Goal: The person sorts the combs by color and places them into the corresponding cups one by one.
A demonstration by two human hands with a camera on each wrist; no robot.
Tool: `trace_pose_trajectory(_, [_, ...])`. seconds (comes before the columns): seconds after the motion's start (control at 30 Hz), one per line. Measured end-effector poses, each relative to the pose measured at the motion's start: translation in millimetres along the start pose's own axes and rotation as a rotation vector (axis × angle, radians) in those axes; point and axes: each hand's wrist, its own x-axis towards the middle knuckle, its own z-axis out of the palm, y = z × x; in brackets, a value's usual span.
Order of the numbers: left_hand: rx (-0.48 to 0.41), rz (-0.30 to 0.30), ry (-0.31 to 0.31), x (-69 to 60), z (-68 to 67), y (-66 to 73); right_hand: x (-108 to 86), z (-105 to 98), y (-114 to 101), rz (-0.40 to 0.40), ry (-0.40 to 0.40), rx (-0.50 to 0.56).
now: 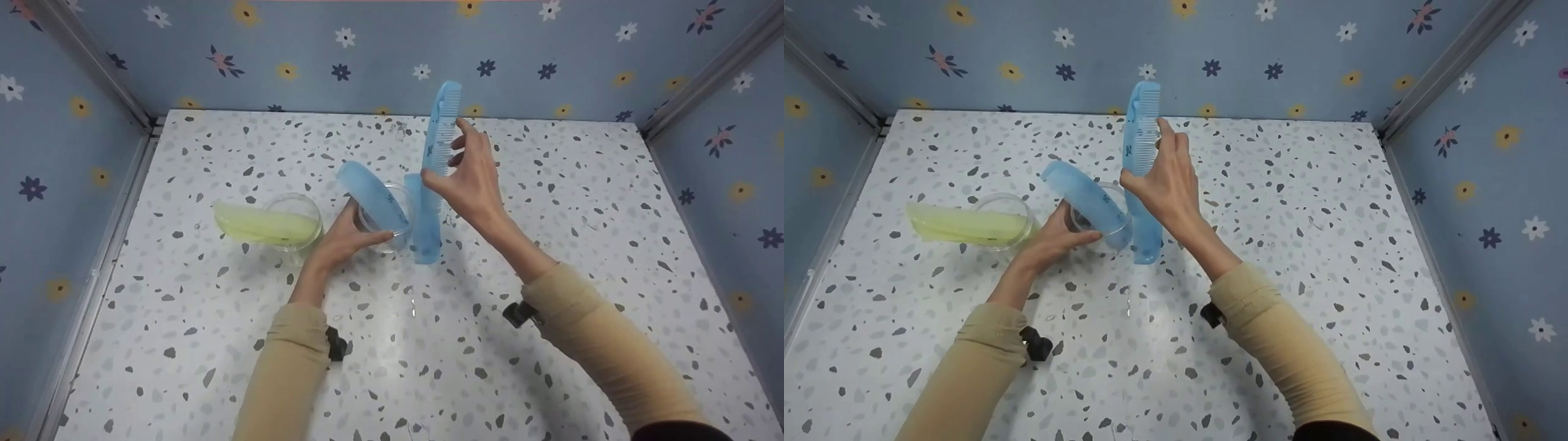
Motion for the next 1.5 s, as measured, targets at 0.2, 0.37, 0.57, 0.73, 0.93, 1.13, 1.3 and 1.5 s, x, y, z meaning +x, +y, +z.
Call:
trace_pose_trajectory(0.2, [0.01, -0.02, 0.007, -3.9, -3.3, 4.7, -1.7, 3.3, -6.9, -0.034, 0.001, 0.025])
trace_pose_trajectory(0.37, [-0.022, -0.025, 0.004, -6.5, -2.5, 9.7, -2.3, 7.4, -11.7, -0.066, 0.01, 0.043])
trace_pose_trajectory(0.57, [-0.022, -0.009, 0.01, -4.2, -1.2, 2.8, -3.5, 14.8, -16.3, -0.111, 0.011, 0.047])
trace_pose_trajectory(0.73, [-0.015, 0.014, 0.01, -2.9, -0.8, -2.7, -4.4, 21.6, -18.7, -0.14, 0.004, 0.052])
trace_pose_trajectory(0.93, [-0.039, 0.023, 0.002, -2.1, 0.9, -2.5, -6.5, 29.4, -19.7, -0.191, -0.033, 0.083])
trace_pose_trajectory(1.13, [-0.028, 0.022, 0.003, -1.0, 1.3, -2.3, -9.9, 37.9, -17.3, -0.23, -0.087, 0.062])
trace_pose_trajectory(1.3, [-0.04, 0.03, -0.011, -1.3, 1.3, 0.2, -11.6, 44.1, -13.7, -0.253, -0.113, 0.032])
trace_pose_trajectory(1.5, [-0.045, 0.105, -0.014, -0.8, 0.9, -3.0, -14.7, 49.2, -11.0, -0.275, -0.162, -0.008])
